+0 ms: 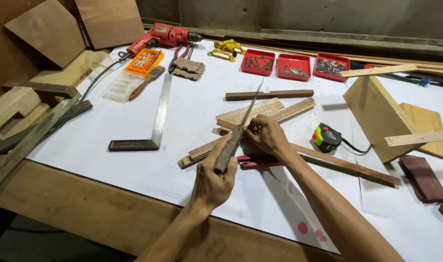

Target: Measure and mark a wooden strip using a tape measure and pencil.

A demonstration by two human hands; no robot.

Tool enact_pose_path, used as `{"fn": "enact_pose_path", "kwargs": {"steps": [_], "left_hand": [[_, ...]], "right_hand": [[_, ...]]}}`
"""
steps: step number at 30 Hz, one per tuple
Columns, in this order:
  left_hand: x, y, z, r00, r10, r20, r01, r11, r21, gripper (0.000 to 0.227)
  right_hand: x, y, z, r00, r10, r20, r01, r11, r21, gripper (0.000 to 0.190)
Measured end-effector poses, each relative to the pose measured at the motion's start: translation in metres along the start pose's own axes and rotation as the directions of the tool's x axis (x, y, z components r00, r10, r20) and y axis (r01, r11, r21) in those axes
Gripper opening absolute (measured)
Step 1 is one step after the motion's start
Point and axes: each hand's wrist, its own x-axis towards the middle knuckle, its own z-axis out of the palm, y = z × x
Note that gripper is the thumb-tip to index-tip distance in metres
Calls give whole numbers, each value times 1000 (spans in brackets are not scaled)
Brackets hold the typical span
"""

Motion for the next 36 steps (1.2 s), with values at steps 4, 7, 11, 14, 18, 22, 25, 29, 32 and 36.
{"fn": "enact_pose_path", "kwargs": {"steps": [4,7,11,14,18,22,25,29,32,36], "left_hand": [[-2,-11,2,995,97,-21,-98,995,-31,58],[15,-13,12,1000,26,0,-26,999,-31,59],[26,-13,19,1000,4,-13,-4,1000,-13,59],[5,-7,8,994,97,-53,-98,995,-20,58],[-16,15,-12,999,38,-5,-38,999,3,58],[-1,-1,-1,989,-141,42,140,990,32,61],[21,-16,13,999,-32,-1,32,999,10,59],[19,-16,13,999,29,-31,-30,999,-20,57],[2,-9,4,997,58,-45,-60,997,-44,57],[-11,7,-8,998,-55,11,55,997,-51,60]], "right_hand": [[-2,3,3,1000,-10,-3,10,1000,-19,14],[-3,3,1,996,-67,-58,67,998,-3,15],[-4,-8,-8,996,-72,-58,72,997,3,15],[-8,-10,-3,998,-50,-48,49,999,-19,17],[-3,5,3,991,-117,-62,118,993,11,11],[-3,-2,1,998,-51,-34,50,998,-30,16],[-3,-1,-1,995,-75,-62,74,997,-22,20],[-2,13,7,996,-78,-47,78,997,4,15],[-3,1,2,998,-55,-44,55,998,-2,16],[-4,-4,0,999,-41,-33,40,999,-14,18]]}}
